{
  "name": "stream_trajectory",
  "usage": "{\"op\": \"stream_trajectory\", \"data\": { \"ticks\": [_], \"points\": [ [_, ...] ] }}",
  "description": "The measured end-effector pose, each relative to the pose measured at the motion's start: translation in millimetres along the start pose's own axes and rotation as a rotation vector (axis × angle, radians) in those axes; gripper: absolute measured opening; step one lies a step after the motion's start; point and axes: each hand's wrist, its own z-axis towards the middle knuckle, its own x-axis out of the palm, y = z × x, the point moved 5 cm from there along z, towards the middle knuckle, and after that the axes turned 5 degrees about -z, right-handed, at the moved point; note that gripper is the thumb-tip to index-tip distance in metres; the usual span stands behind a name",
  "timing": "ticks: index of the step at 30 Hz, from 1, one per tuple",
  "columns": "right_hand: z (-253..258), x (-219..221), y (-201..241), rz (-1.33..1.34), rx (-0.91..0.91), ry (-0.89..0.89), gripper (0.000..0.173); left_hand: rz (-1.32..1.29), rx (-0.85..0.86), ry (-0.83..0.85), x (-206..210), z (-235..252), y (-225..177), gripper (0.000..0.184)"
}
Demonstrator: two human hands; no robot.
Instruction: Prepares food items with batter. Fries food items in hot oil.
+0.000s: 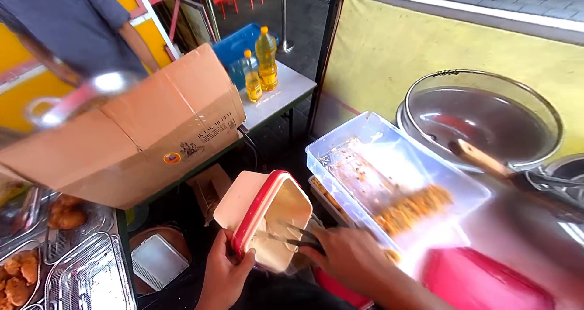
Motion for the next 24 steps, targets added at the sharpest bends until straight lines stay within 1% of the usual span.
{"op": "stream_trajectory", "data": {
  "ticks": [2, 5, 8, 10, 11, 13, 16, 17, 19, 21, 23, 24],
  "points": [
    [11, 8, 6, -0.021, -0.034, 0.04, 0.066, -0.001, 0.013, 0.007, 0, 2, -3, 0.035],
    [18, 27, 7, 0.037, -0.099, 0.049, 0.064, -0.005, 0.029, 0.006, -3, 2, -5, 0.035],
    [6, 19, -4, 0.075, -0.124, -0.029, 0.065, -0.019, 0.022, -0.005, -7, -1, -4, 0.035],
    [1, 8, -9, 0.039, -0.134, -0.13, 0.065, -0.032, 0.003, -0.006, -10, -4, -1, 0.036],
    [2, 4, -7, 0.021, -0.14, -0.143, 0.065, -0.035, 0.002, -0.002, -10, -5, -1, 0.036],
    [12, 7, -1, -0.019, -0.174, -0.13, 0.065, -0.049, 0.01, 0.01, -10, -6, -2, 0.036],
    [31, 28, 11, -0.027, -0.25, -0.075, 0.062, -0.074, 0.017, 0.014, -8, -8, -6, 0.037],
    [34, 35, 14, -0.014, -0.267, -0.083, 0.061, -0.081, 0.023, 0.012, -8, -9, -7, 0.037],
    [37, 48, 14, 0.057, -0.251, -0.119, 0.06, -0.09, 0.031, 0.008, -8, -10, -6, 0.036],
    [36, 54, 7, 0.202, -0.184, -0.078, 0.061, -0.089, 0.018, -0.003, -11, -11, -3, 0.036],
    [33, 54, -5, 0.323, -0.144, -0.085, 0.06, -0.095, 0.008, -0.02, -13, -13, 0, 0.036],
    [31, 50, -9, 0.343, -0.133, -0.117, 0.059, -0.101, 0.01, -0.025, -14, -14, 1, 0.036]
  ]
}}
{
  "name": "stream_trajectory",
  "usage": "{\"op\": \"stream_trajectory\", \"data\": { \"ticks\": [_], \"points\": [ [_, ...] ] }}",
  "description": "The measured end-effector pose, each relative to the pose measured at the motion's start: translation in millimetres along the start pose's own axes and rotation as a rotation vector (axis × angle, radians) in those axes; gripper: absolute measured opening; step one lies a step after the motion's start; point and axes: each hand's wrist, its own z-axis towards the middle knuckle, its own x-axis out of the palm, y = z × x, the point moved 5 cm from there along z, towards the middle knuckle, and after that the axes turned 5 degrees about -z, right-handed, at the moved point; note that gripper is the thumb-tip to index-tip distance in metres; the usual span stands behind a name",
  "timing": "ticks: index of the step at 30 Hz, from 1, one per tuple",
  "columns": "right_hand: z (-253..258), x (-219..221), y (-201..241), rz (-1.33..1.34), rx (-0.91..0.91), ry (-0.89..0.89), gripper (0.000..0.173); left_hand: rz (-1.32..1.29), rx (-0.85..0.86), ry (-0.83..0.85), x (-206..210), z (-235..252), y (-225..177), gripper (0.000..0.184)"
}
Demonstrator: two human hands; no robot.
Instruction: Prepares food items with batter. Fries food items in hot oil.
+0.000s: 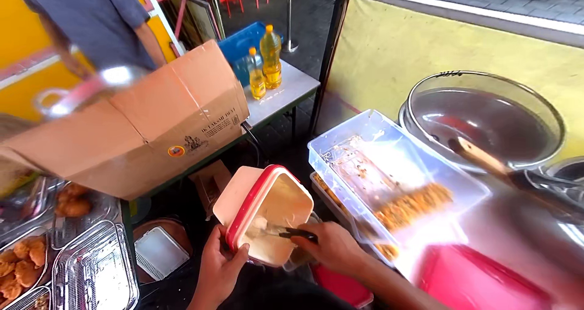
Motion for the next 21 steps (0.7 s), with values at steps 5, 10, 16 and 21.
{"op": "stream_trajectory", "data": {
  "ticks": [5, 10, 16, 21],
  "points": [
    [4, -21, 8, -0.301, -0.119, -0.304, 0.047, -0.012, 0.007, -0.021, 4, -2, 0, 0.036],
    [13, 6, 23, -0.413, -0.13, -0.156, 0.048, -0.049, 0.04, 0.0, 9, -1, 2, 0.037],
    [4, 37, 31, -0.355, -0.166, -0.151, 0.052, -0.055, 0.064, -0.021, 7, -5, 8, 0.036],
    [5, 40, 29, -0.186, -0.09, 0.018, 0.058, -0.061, 0.074, -0.036, 5, -7, 7, 0.035]
  ]
}}
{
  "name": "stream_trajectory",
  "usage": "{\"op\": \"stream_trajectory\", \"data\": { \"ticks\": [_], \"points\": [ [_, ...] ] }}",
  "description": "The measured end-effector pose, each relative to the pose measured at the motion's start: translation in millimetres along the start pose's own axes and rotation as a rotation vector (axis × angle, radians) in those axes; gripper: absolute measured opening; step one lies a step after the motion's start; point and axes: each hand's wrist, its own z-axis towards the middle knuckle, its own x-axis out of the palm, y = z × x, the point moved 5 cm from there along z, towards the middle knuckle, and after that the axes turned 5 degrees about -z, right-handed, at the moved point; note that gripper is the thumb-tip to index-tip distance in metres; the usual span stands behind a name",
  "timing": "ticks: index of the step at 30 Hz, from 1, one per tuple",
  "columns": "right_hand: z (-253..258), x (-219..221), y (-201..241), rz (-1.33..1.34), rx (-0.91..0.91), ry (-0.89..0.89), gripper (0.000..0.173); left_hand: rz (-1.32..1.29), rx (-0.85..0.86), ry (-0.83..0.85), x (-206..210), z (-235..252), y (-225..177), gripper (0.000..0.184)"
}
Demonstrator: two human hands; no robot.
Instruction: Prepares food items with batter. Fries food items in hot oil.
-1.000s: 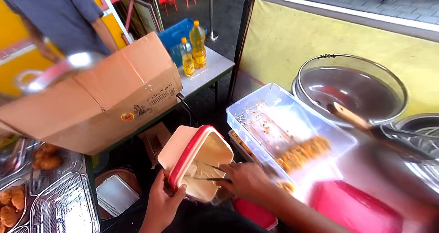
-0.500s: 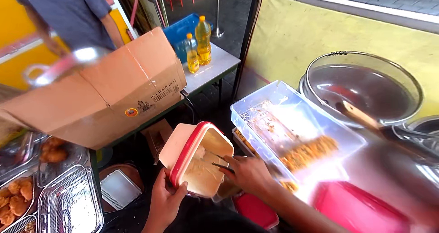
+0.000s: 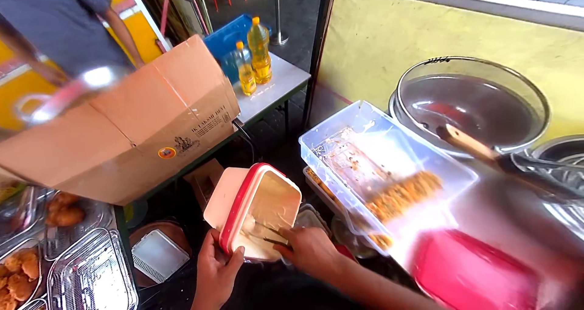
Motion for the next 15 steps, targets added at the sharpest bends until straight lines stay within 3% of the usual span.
{"op": "stream_trajectory", "data": {
  "ticks": [4, 10, 15],
  "points": [
    [7, 9, -17, 0.326, 0.1, 0.045, 0.058, 0.014, 0.005, -0.009, -4, 0, 0, 0.037],
    [12, 31, -28, 0.797, 0.099, 0.024, 0.048, 0.029, -0.023, -0.036, -8, 2, -5, 0.036],
    [-4, 13, -23, 1.22, 0.165, 0.152, 0.037, 0.013, -0.053, -0.065, -16, 2, -23, 0.035]
  ]
}}
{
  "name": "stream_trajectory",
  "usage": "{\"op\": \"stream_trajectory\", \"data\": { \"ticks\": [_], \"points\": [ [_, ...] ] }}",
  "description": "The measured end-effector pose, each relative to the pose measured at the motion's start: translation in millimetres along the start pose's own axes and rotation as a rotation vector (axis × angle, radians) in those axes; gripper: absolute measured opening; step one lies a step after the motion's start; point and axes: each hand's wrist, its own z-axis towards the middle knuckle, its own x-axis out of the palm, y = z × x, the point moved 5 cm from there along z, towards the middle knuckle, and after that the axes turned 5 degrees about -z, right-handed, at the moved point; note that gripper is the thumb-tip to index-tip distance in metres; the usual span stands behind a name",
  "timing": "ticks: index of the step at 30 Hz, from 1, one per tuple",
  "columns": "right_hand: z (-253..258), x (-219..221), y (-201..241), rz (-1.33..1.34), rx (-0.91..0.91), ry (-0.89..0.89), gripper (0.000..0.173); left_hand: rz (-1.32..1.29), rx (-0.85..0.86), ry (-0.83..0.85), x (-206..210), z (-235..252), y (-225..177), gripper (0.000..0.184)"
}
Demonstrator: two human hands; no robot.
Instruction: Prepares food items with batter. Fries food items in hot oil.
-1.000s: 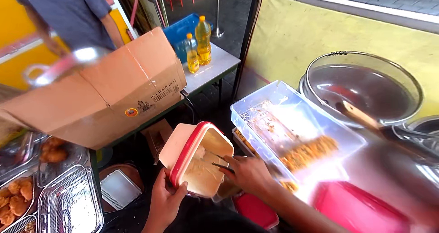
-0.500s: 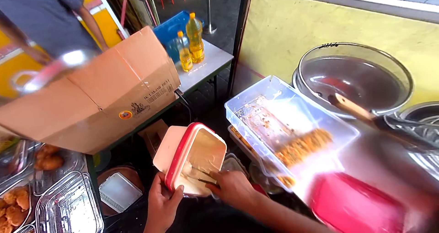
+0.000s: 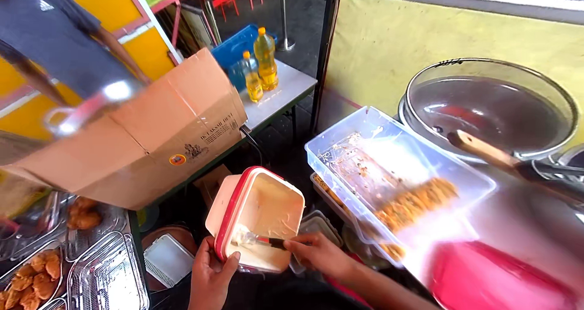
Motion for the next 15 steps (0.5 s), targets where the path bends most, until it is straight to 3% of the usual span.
{"op": "stream_trajectory", "data": {
  "ticks": [5, 9, 15],
  "points": [
    [-42, -23, 51, 0.062, -0.088, 0.013, 0.036, 0.0, -0.057, -0.005, -9, 0, -37, 0.033],
    [-93, -58, 95, -0.143, -0.188, -0.107, 0.036, -0.037, -0.044, 0.061, -4, 2, -85, 0.036],
    [-189, -104, 140, -0.253, -0.421, -0.287, 0.029, -0.258, 0.032, 0.279, 55, 4, -159, 0.038]
  ]
}}
